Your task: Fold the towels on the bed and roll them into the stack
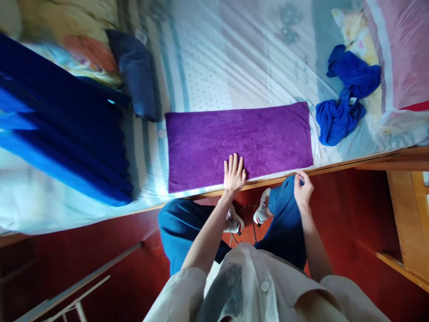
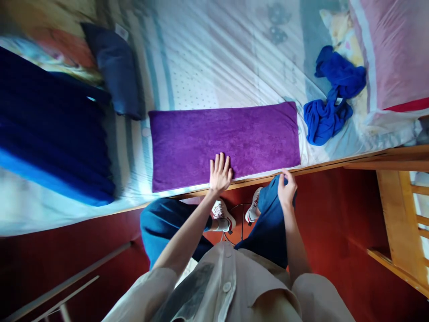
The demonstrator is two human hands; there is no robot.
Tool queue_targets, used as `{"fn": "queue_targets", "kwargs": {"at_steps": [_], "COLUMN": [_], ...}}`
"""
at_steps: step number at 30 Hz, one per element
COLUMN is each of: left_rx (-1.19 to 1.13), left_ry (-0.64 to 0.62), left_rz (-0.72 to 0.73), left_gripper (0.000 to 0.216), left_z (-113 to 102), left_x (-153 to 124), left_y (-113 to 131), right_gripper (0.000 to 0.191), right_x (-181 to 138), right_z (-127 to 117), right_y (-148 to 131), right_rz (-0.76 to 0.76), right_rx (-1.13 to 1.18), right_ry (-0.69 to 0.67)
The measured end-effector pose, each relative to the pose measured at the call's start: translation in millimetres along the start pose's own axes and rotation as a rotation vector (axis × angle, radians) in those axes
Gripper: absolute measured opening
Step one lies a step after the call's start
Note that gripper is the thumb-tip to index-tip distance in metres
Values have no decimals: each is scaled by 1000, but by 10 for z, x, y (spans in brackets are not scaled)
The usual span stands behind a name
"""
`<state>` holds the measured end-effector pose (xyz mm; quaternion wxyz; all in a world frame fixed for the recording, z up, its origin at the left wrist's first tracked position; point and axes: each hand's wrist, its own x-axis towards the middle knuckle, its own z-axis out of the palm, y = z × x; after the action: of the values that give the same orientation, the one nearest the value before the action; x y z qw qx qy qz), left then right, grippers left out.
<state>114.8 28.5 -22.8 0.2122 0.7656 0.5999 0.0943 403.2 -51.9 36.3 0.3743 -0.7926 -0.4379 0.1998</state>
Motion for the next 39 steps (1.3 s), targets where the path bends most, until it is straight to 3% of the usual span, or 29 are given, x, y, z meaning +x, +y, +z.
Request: {"fn": "queue_targets", "kwargs": {"at_steps": [4,6,10,14,18,22,28,32,39], "left_rx": [-35,-65,-44,-1,23,45,126,118,119], "left_ry": [-112,-255,-599,-580,-453,-319,-370,-372,-280], "left_rz": [189,273,209,96,94,190,119,23,-6], "left_gripper": [58,51,39,37,39,43,54,60,58], "left_z": [122,116,-8,-244,-541,-749,-779,-720,-642], "left_x": [-541,-711,-890,-831,-345,494,1640,2113,2680], "left_y": [359,453,454,301,136,46,17,-29,-137], "right_gripper": [43,45,42,37,37,36,40,37,24], "right_x": [-731,-906,-929,-855,-853,-846,-851,-856,-818], "right_z": [464,693,980,1124,1220,1265,1334,1414,1467], "right_y": [-381,-484,-619,-709,-716,-700,-708,-692,-697], "right_rz": [272,420,560,682,743,768,769,903,1026], "right_rx": [424,569,718,829,897,897,915,974,1042], "right_ry": [-205,-301,-406,-430,-409,-372,-407,-396,-442]}}
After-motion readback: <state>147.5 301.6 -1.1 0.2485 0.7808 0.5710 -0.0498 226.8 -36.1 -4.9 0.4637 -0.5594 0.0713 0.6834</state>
